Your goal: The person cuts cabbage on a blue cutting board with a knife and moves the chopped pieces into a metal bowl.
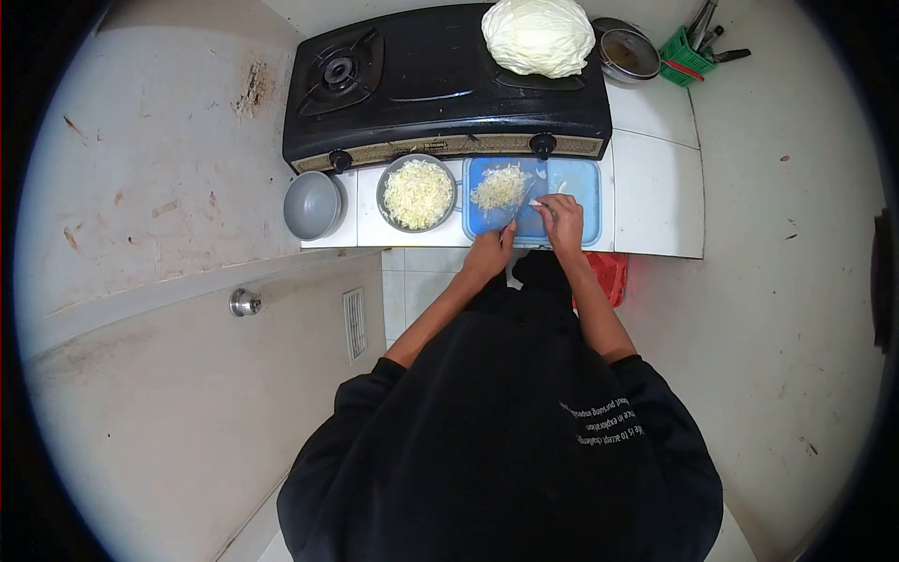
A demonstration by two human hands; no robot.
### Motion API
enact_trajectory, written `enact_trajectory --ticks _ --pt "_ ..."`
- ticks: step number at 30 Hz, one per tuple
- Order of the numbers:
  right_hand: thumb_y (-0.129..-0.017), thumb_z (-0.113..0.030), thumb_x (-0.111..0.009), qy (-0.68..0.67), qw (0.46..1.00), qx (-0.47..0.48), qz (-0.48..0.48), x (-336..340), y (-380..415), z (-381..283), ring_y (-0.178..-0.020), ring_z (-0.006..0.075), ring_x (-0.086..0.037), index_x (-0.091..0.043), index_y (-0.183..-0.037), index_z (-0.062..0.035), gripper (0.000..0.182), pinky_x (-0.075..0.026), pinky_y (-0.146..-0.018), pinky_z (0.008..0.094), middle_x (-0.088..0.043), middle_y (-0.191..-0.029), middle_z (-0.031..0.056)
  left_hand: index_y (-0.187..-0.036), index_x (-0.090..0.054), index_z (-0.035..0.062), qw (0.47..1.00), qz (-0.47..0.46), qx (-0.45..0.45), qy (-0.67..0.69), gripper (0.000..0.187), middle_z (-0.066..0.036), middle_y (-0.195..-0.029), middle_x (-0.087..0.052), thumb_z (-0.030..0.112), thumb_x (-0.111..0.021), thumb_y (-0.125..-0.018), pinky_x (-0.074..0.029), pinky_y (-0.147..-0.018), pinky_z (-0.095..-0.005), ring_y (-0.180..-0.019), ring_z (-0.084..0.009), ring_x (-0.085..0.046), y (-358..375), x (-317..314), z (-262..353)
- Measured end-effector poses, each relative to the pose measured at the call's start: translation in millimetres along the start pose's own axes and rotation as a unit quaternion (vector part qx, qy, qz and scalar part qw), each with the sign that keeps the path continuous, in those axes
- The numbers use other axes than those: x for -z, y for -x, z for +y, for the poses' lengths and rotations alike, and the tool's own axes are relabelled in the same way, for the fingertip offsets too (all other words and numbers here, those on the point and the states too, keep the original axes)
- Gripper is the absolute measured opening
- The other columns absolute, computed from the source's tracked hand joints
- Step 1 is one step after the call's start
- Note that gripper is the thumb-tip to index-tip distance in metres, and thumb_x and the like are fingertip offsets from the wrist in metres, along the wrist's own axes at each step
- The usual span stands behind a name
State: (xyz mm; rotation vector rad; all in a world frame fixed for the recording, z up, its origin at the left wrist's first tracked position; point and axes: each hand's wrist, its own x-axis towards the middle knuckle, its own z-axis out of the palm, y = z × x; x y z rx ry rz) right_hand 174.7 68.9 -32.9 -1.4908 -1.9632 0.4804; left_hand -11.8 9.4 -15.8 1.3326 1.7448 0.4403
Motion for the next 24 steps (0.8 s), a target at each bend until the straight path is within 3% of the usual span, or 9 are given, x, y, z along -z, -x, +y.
enact_trajectory --ticks 7,10,18,22,24 --pt "-0.084 -0.01 -0.075 -0.007 0.997 0.008 0.071 -9 8 -6 -0.096 0.0251 -0.065 -0.076 -0.099 -0.0086 0.015 -0.045 -0.081 0.0392 -0.073 -0.098 0.0046 -0.095 -0.069 -0.0116 0.999 -0.011 -0.023 0.022 0.066 -0.038 -0.086 -0.065 0.049 -0.045 -0.106 -0.051 -0.083 -0.057 -0.094 -0.0553 -0.064 6 -2 10" --pt "-0.084 -0.005 -0.073 -0.008 0.997 0.033 0.063 -12 10 -4 -0.096 0.0257 -0.066 -0.077 -0.101 -0.0064 0.017 -0.047 -0.08 0.0388 -0.074 -0.101 0.0058 -0.099 -0.072 -0.0047 0.999 -0.002 -0.027 0.037 0.057 -0.038 -0.095 -0.066 0.047 -0.048 -0.105 -0.05 -0.086 -0.0593 -0.099 -0.0556 -0.063 10 -7 10" --pt "-0.082 0.001 -0.069 -0.006 0.996 0.047 0.077 -14 17 -6 -0.097 0.0263 -0.066 -0.076 -0.103 -0.0033 0.023 -0.048 -0.083 0.0379 -0.074 -0.105 0.0078 -0.091 -0.071 -0.0111 1.0 -0.013 0.022 -0.01 0.064 -0.04 -0.088 -0.064 0.046 -0.046 -0.105 -0.051 -0.085 -0.0591 -0.096 -0.0566 -0.063 8 -14 12" --pt "-0.082 0.002 -0.069 -0.006 0.996 0.039 0.078 -14 17 -8 -0.098 0.0261 -0.066 -0.076 -0.103 -0.0031 0.023 -0.048 -0.083 0.0379 -0.073 -0.106 0.0079 -0.089 -0.071 -0.0099 1.0 -0.007 0.013 -0.001 0.064 -0.039 -0.087 -0.065 0.047 -0.046 -0.105 -0.052 -0.083 -0.0594 -0.092 -0.0562 -0.064 5 -20 9" --pt "-0.083 0.001 -0.069 -0.003 0.996 0.039 0.084 -16 17 -9 -0.098 0.0258 -0.066 -0.076 -0.104 -0.0032 0.022 -0.048 -0.083 0.0378 -0.073 -0.106 0.0074 -0.087 -0.072 -0.0084 0.997 0.019 -0.017 -0.067 0.062 -0.038 -0.085 -0.066 0.046 -0.047 -0.105 -0.053 -0.08 -0.0595 -0.087 -0.0548 -0.066 4 -18 11"
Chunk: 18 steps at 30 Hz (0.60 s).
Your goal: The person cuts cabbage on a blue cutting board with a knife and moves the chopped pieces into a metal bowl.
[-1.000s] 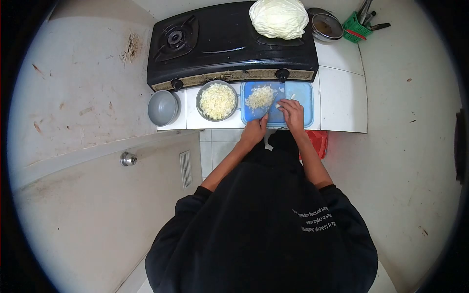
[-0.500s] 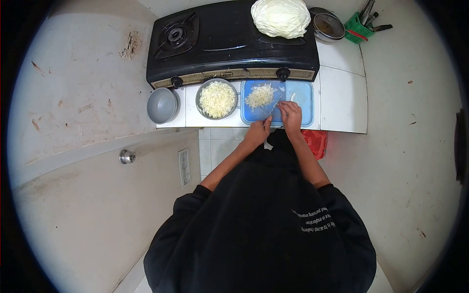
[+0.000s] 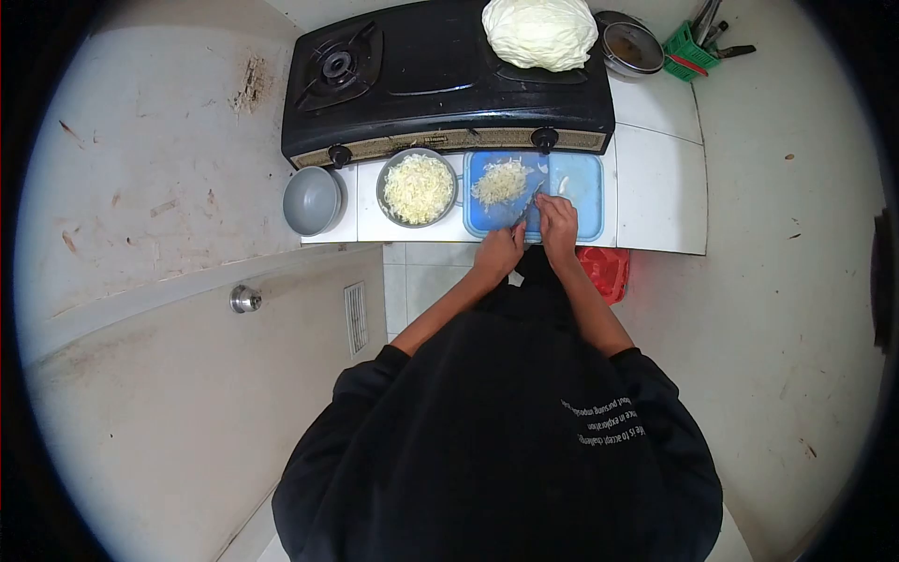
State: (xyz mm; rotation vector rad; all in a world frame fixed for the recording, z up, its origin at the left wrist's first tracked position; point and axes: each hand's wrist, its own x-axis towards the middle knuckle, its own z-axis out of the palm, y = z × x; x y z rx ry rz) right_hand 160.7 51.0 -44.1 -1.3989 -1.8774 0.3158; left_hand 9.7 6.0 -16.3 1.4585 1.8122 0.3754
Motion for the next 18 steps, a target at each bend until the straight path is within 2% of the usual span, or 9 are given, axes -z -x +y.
enact_trajectory --ticks 4,6,10,12,18 --pt "-0.085 -0.001 -0.07 0.029 1.0 0.001 0.011 0 5 -2 -0.099 0.0245 -0.065 -0.075 -0.106 -0.0044 0.023 -0.048 -0.082 0.0372 -0.073 -0.107 0.0053 -0.086 -0.072 -0.007 0.999 0.021 0.006 -0.046 0.061 -0.037 -0.083 -0.066 0.045 -0.047 -0.105 -0.054 -0.077 -0.0592 -0.083 -0.0535 -0.067 2 2 0" --pt "-0.085 -0.002 -0.07 0.036 0.999 0.0 0.007 1 6 -2 -0.098 0.0239 -0.064 -0.075 -0.108 -0.005 0.023 -0.048 -0.082 0.037 -0.073 -0.107 0.0047 -0.085 -0.071 -0.0085 0.999 0.05 -0.004 0.007 0.062 -0.037 -0.084 -0.066 0.045 -0.046 -0.106 -0.053 -0.078 -0.0597 -0.085 -0.0547 -0.066 -2 3 -8" --pt "-0.087 -0.005 -0.069 0.046 0.999 0.001 0.0 1 6 -2 -0.098 0.0226 -0.064 -0.075 -0.111 -0.0064 0.025 -0.047 -0.081 0.0364 -0.072 -0.109 0.0036 -0.086 -0.07 -0.0102 0.999 0.023 0.006 0.044 0.064 -0.039 -0.085 -0.065 0.045 -0.045 -0.106 -0.053 -0.08 -0.0601 -0.088 -0.0561 -0.065 -2 7 -6" --pt "-0.087 -0.005 -0.068 0.054 0.998 0.004 -0.007 2 6 -2 -0.099 0.0224 -0.064 -0.074 -0.111 -0.0064 0.025 -0.046 -0.081 0.0366 -0.072 -0.109 0.0034 -0.087 -0.069 -0.0117 0.996 0.025 -0.035 0.075 0.065 -0.04 -0.086 -0.064 0.045 -0.044 -0.106 -0.052 -0.082 -0.0604 -0.091 -0.0571 -0.064 -1 6 -2" --pt "-0.087 -0.005 -0.067 0.067 0.997 0.017 -0.037 6 2 0 -0.101 0.0219 -0.063 -0.073 -0.112 -0.0074 0.025 -0.045 -0.083 0.0376 -0.072 -0.111 0.0027 -0.093 -0.07 -0.009 0.998 -0.011 -0.002 0.059 0.059 -0.038 -0.087 -0.066 0.043 -0.045 -0.106 -0.052 -0.084 -0.0599 -0.091 -0.0554 -0.065 5 12 10"
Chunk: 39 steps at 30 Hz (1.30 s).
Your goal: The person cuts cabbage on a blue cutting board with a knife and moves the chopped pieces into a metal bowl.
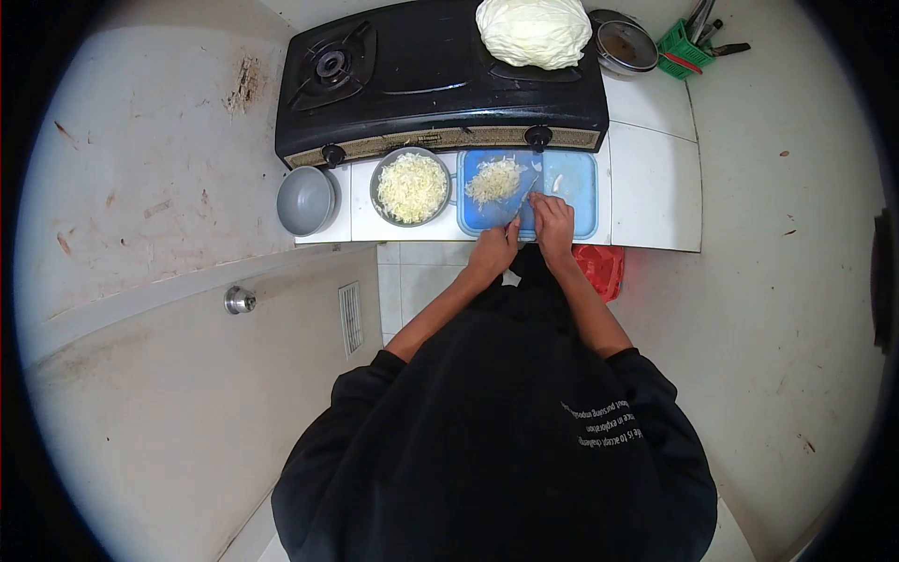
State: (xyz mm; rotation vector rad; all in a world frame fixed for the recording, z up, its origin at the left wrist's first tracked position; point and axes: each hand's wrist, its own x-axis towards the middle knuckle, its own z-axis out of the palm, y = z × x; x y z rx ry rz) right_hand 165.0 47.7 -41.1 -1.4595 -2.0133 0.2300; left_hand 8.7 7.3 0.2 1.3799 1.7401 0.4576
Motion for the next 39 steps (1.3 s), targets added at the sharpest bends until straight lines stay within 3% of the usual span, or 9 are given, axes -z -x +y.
enact_trajectory --ticks 16,18,21,30,39 --pt "-0.085 -0.003 -0.067 -0.011 1.0 -0.006 0.009 -1 -1 0 -0.099 0.0211 -0.064 -0.073 -0.108 -0.0072 0.024 -0.045 -0.083 0.0363 -0.073 -0.11 0.0022 -0.089 -0.071 -0.0085 1.0 0.012 -0.007 -0.023 0.061 -0.037 -0.086 -0.067 0.045 -0.046 -0.105 -0.054 -0.08 -0.0583 -0.085 -0.0533 -0.067 -10 -15 -6" --pt "-0.085 -0.003 -0.068 -0.005 1.0 -0.008 0.012 -3 0 -1 -0.099 0.0209 -0.064 -0.074 -0.108 -0.0075 0.024 -0.045 -0.083 0.0362 -0.073 -0.11 0.0019 -0.087 -0.071 -0.0075 0.994 0.013 0.018 -0.105 0.061 -0.037 -0.086 -0.067 0.045 -0.045 -0.106 -0.055 -0.079 -0.0589 -0.084 -0.0528 -0.068 -6 -11 -2" --pt "-0.085 -0.004 -0.068 0.005 1.0 -0.011 0.016 -5 1 0 -0.098 0.0206 -0.064 -0.074 -0.109 -0.0083 0.025 -0.045 -0.083 0.036 -0.073 -0.111 0.0012 -0.084 -0.071 -0.0073 0.995 0.043 0.004 -0.094 0.063 -0.036 -0.084 -0.068 0.047 -0.046 -0.105 -0.056 -0.077 -0.0593 -0.082 -0.0526 -0.069 2 -6 -5" --pt "-0.089 -0.008 -0.069 0.023 1.0 -0.013 0.013 -6 6 1 -0.098 0.0199 -0.064 -0.074 -0.112 -0.0088 0.024 -0.045 -0.082 0.0358 -0.073 -0.112 0.0008 -0.089 -0.069 -0.011 1.0 0.014 0.01 -0.012 0.064 -0.039 -0.086 -0.066 0.046 -0.046 -0.106 -0.054 -0.079 -0.0613 -0.087 -0.0559 -0.066 5 -1 6" --pt "-0.088 -0.008 -0.069 0.009 1.0 -0.012 0.007 -6 5 1 -0.099 0.0207 -0.064 -0.074 -0.11 -0.0077 0.023 -0.045 -0.083 0.0362 -0.073 -0.112 0.0018 -0.09 -0.072 -0.0077 0.999 0.012 0.015 -0.027 0.062 -0.036 -0.083 -0.067 0.045 -0.045 -0.105 -0.054 -0.079 -0.0602 -0.083 -0.0546 -0.067 6 -12 -3"
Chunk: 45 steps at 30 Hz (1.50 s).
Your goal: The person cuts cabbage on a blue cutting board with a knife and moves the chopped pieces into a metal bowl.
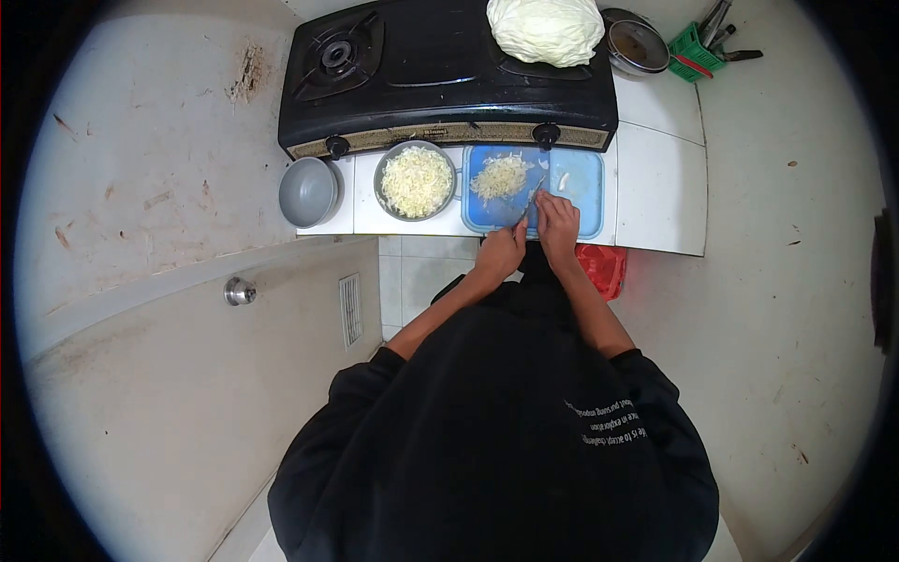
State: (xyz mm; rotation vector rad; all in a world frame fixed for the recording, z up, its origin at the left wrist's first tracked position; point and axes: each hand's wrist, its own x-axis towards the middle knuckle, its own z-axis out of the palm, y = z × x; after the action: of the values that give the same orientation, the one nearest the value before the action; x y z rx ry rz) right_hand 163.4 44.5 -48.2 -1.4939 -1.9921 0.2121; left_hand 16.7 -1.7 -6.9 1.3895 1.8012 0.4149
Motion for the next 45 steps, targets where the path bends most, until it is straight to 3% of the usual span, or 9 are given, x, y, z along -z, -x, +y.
enact_trajectory --ticks 7,13,18,24,37,45 --pt "-0.087 -0.008 -0.07 0.0 1.0 0.001 0.013 -1 0 -2 -0.099 0.0197 -0.064 -0.074 -0.113 -0.0083 0.026 -0.044 -0.083 0.0352 -0.073 -0.113 0.0012 -0.09 -0.071 -0.0088 0.999 -0.023 0.015 0.018 0.064 -0.037 -0.084 -0.067 0.046 -0.044 -0.105 -0.055 -0.081 -0.059 -0.086 -0.054 -0.067 -13 -7 -2" --pt "-0.088 -0.009 -0.07 0.005 1.0 0.0 0.007 1 1 -2 -0.099 0.0195 -0.064 -0.074 -0.115 -0.0087 0.027 -0.044 -0.082 0.035 -0.073 -0.114 0.001 -0.087 -0.071 -0.0088 0.999 0.015 -0.003 -0.047 0.064 -0.036 -0.084 -0.067 0.047 -0.045 -0.105 -0.055 -0.079 -0.0589 -0.084 -0.0535 -0.067 -6 6 1" --pt "-0.088 -0.009 -0.071 0.006 1.0 -0.013 0.013 1 2 -5 -0.099 0.0194 -0.064 -0.074 -0.115 -0.0084 0.027 -0.044 -0.082 0.0351 -0.073 -0.114 0.001 -0.088 -0.07 -0.0104 0.999 -0.01 0.033 0.009 0.066 -0.04 -0.086 -0.065 0.048 -0.044 -0.105 -0.053 -0.082 -0.0612 -0.089 -0.0564 -0.066 -1 19 9" --pt "-0.087 -0.008 -0.071 0.007 1.0 -0.011 0.013 0 2 -4 -0.099 0.0199 -0.064 -0.075 -0.112 -0.0078 0.025 -0.045 -0.083 0.0354 -0.073 -0.115 0.0015 -0.086 -0.071 -0.0097 0.999 0.01 -0.031 0.018 0.063 -0.038 -0.082 -0.065 0.044 -0.044 -0.106 -0.054 -0.077 -0.0603 -0.083 -0.0551 -0.067 -6 -5 -4" --pt "-0.088 -0.006 -0.07 0.003 1.0 -0.019 0.012 2 0 -7 -0.1 0.0215 -0.065 -0.075 -0.11 -0.0066 0.023 -0.045 -0.084 0.0343 -0.074 -0.114 0.0039 -0.088 -0.071 -0.0092 1.0 -0.013 0.014 0.005 0.066 -0.038 -0.086 -0.067 0.047 -0.043 -0.106 -0.055 -0.081 -0.06 -0.086 -0.0547 -0.067 -16 -12 -4" --pt "-0.086 -0.007 -0.072 0.003 1.0 -0.017 0.016 -1 4 -5 -0.099 0.0214 -0.064 -0.074 -0.111 -0.0065 0.025 -0.045 -0.083 0.0365 -0.073 -0.114 0.0031 -0.088 -0.07 -0.0092 1.0 0.001 -0.019 0.01 0.066 -0.037 -0.085 -0.067 0.047 -0.041 -0.107 -0.055 -0.079 -0.0598 -0.084 -0.0543 -0.067 2 -8 -4"
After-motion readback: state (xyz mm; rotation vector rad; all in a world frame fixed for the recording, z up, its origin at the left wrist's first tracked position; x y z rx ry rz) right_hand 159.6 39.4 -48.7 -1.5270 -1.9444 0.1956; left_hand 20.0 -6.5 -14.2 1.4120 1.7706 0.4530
